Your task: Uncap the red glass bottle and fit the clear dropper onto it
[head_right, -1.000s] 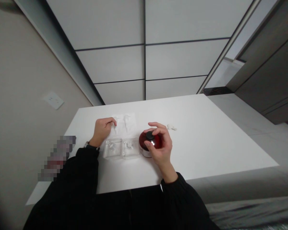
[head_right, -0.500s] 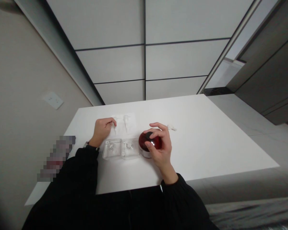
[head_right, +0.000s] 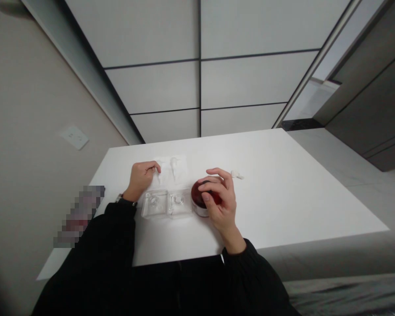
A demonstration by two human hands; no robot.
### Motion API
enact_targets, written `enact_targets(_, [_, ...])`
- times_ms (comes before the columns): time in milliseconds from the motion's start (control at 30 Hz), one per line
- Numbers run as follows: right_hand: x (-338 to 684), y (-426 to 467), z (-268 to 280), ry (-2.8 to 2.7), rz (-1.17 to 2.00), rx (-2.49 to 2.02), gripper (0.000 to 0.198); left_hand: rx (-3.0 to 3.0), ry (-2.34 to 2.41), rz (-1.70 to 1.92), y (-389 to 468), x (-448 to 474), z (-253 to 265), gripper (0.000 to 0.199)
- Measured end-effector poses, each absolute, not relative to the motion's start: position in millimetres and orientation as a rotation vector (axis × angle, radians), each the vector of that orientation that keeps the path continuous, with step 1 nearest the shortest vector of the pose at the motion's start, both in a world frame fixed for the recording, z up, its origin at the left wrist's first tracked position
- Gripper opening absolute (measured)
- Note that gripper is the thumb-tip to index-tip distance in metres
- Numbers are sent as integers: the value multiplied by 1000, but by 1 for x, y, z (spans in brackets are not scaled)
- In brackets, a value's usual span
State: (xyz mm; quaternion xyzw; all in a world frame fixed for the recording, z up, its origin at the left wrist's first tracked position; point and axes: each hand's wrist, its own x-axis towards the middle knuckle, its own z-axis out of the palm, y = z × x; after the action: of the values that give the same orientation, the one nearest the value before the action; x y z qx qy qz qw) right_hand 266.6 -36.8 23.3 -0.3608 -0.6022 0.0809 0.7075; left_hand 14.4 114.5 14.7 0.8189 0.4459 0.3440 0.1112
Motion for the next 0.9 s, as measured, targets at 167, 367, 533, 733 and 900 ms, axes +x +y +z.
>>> enact_targets(167, [263, -36, 20, -1251, 250, -759, 9, 2401, 1307, 1001, 114, 15, 15, 28])
enact_targets(367, [266, -37, 25, -1314, 182, -889, 20, 2394, 1310, 991, 114, 15, 16, 28])
enact_targets(533, [269, -37, 25, -1354, 170, -838, 12, 2388, 1312, 993, 114, 15, 16, 28])
enact_targets(733, [260, -37, 23, -1226, 348, -712, 13, 2391, 1300, 989, 114, 14, 16, 28])
enact_targets(900, [261, -38, 26, -1174, 406, -720, 22, 2386, 1291, 999, 114, 15, 16, 27])
